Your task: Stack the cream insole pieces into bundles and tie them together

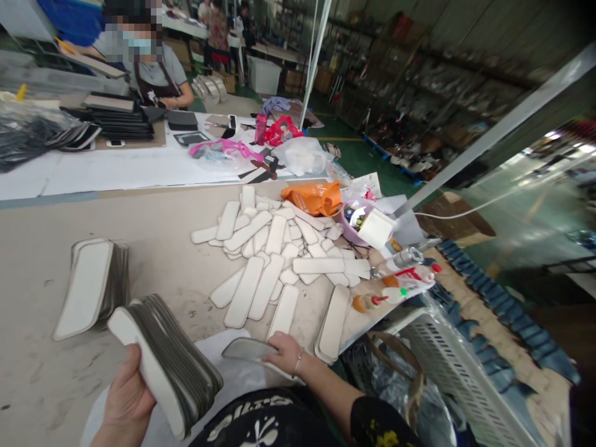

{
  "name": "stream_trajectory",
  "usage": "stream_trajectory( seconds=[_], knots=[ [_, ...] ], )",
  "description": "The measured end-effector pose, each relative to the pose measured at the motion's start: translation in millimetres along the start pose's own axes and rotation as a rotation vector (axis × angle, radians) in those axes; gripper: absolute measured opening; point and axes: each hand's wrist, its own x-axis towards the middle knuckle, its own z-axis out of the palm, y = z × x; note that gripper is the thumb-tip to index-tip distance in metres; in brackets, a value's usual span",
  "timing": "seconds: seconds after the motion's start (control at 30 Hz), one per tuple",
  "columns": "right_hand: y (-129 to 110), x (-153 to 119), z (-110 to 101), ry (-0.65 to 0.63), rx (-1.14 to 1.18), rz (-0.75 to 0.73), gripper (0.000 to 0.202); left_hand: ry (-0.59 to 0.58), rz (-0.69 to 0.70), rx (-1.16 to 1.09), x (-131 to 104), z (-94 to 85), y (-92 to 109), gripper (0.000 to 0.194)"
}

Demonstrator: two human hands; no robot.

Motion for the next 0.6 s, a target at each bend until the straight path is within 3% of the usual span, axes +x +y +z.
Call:
stream_trajectory(
  seconds=[0.17,0.27,0.33,0.43,0.6],
  knots=[
    [43.8,-25.5,-53.8,0.371,0.257,0.298,0.036,-0.041,0.113,0.132,-3.6,-2.9,-4.2,0.044],
    [59.6,-33.0,-68.9,0.459,0.402,0.415,0.047,-0.027,0.08,0.125,-2.8,-5.2,-5.4,0.043],
    [59.6,-30.2,-63.3,0.475,0.472,0.459,0.051,-0.008,0.017,0.065,-0.9,-6.2,-6.3,0.041],
    [47.1,-16.3,-37.8,0.467,0.505,0.508,0.05,0.013,-0.043,-0.015,1.8,-7.5,-7.8,0.038],
    [23.2,13.4,2.2,0.488,0.345,0.588,0.032,-0.002,-0.022,0.019,0.2,-14.3,-9.7,0.031]
  ],
)
